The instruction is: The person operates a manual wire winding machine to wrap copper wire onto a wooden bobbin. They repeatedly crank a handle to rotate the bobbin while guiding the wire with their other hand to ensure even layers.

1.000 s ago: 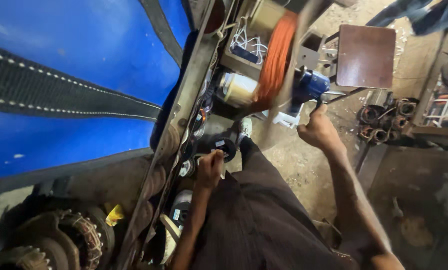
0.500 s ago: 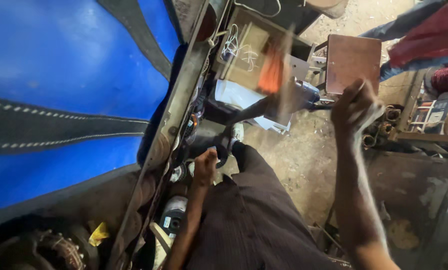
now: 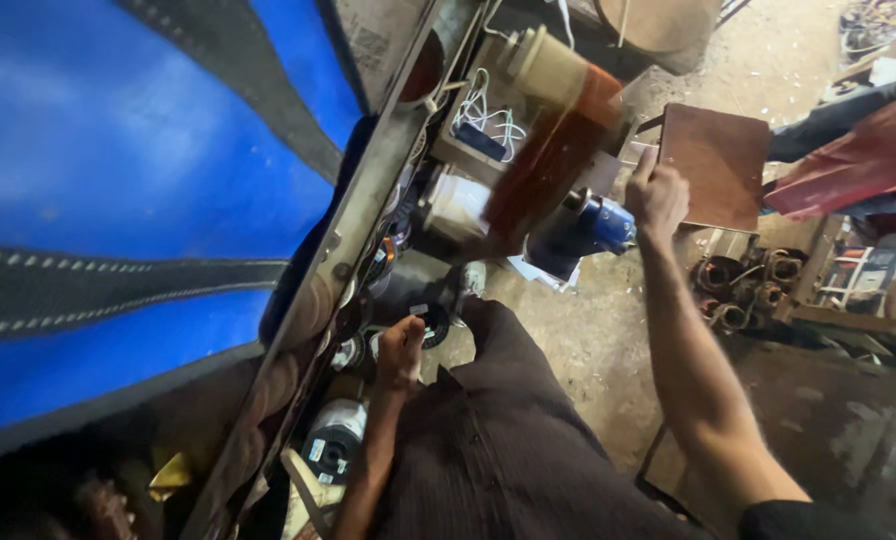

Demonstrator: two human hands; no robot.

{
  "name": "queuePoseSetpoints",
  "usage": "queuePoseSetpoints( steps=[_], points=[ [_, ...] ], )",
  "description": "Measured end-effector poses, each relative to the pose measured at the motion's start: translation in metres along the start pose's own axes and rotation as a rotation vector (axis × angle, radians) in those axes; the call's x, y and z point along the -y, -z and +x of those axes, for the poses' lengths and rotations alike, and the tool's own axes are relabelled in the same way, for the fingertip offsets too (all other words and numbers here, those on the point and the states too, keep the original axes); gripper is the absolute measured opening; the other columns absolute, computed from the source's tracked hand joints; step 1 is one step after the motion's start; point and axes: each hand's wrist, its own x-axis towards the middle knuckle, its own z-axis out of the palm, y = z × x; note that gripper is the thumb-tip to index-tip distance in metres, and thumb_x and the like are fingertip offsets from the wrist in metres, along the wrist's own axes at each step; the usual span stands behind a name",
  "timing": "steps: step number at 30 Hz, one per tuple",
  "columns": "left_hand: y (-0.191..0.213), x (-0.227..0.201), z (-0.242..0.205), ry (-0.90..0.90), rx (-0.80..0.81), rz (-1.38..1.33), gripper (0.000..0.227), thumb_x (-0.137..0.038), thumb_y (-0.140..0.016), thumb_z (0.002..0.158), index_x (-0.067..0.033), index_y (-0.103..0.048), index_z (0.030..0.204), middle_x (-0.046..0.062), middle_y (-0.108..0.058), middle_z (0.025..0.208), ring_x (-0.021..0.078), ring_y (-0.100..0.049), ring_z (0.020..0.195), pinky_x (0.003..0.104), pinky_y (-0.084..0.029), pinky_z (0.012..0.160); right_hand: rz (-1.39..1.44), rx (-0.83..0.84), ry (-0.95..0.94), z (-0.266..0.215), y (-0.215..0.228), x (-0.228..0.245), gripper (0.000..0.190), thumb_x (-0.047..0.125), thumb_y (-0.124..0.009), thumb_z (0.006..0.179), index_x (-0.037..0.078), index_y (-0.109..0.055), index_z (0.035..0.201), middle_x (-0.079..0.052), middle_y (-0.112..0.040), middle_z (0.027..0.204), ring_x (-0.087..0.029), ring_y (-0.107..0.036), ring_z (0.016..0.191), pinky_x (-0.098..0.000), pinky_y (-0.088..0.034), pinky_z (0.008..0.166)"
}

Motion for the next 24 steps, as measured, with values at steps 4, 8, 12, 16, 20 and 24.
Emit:
queuePoseSetpoints(
  steps=[4, 8, 12, 16, 20, 24],
  points=[
    [0.007, -0.002, -0.011, -0.060, 0.006, 0.011, 0.060, -0.058, -0.050, 0.103, -0.0056, -0.047, 0.073, -0.004, -0.036, 0.067, 0.0082, -0.039, 0.065, 0.033, -0.035, 0.055, 0.171, 0.136, 0.066, -0.076, -0.004, -0.025, 0.035, 0.031, -0.068, 0.061, 0.004, -0.075, 0.082, -0.021, -0.071, 0.069, -0.040, -0.072, 0.066, -0.0462, -0.055, 0.058],
    [0.017, -0.003, -0.036, -0.060, -0.005, 0.100, 0.059, -0.056, -0.050, 0.105, -0.0042, -0.049, 0.077, -0.001, -0.035, 0.066, 0.0108, -0.039, 0.064, 0.034, -0.036, 0.057, 0.222, 0.266, -0.183, -0.161, 0.025, -0.014, 0.025, 0.022, -0.054, 0.104, 0.003, -0.067, 0.096, -0.022, -0.069, 0.080, -0.039, -0.069, 0.073, -0.0480, -0.052, 0.067],
    [0.011, -0.018, -0.010, -0.048, 0.023, 0.056, 0.057, -0.054, -0.053, 0.103, -0.0026, -0.052, 0.078, 0.001, -0.038, 0.067, 0.0102, -0.039, 0.067, 0.035, -0.036, 0.057, 0.365, 0.077, -0.066, -0.176, 0.091, 0.010, 0.032, 0.022, -0.052, 0.112, 0.003, -0.064, 0.091, -0.017, -0.067, 0.078, -0.032, -0.066, 0.070, -0.0441, -0.051, 0.064],
    [0.014, -0.015, -0.010, -0.040, 0.021, 0.042, 0.059, -0.056, -0.050, 0.104, -0.0027, -0.051, 0.078, -0.001, -0.039, 0.068, 0.0079, -0.040, 0.069, 0.033, -0.037, 0.058, 0.368, -0.104, 0.166, -0.145, 0.139, 0.025, 0.030, 0.013, -0.044, 0.110, 0.002, -0.065, 0.092, -0.013, -0.065, 0.078, -0.021, -0.064, 0.064, -0.0346, -0.050, 0.060],
    [0.006, -0.003, -0.001, -0.014, 0.045, -0.037, 0.062, -0.059, -0.050, 0.102, -0.0025, -0.056, 0.077, -0.005, -0.043, 0.068, 0.0072, -0.041, 0.068, 0.032, -0.037, 0.057, 0.523, -0.354, 0.004, -0.079, 0.135, 0.026, 0.043, 0.020, -0.044, 0.118, 0.000, -0.058, 0.083, -0.012, -0.058, 0.068, -0.022, -0.053, 0.057, -0.0381, -0.039, 0.055],
    [0.001, 0.009, 0.005, -0.006, 0.015, -0.013, 0.068, -0.062, -0.049, 0.102, -0.0017, -0.051, 0.073, -0.005, -0.039, 0.066, 0.0090, -0.038, 0.065, 0.033, -0.033, 0.055, 0.351, -0.193, -0.021, 0.003, 0.089, -0.004, 0.045, 0.027, -0.040, 0.116, 0.004, -0.065, 0.085, -0.010, -0.062, 0.069, -0.020, -0.055, 0.057, -0.0407, -0.041, 0.053]
  ],
)
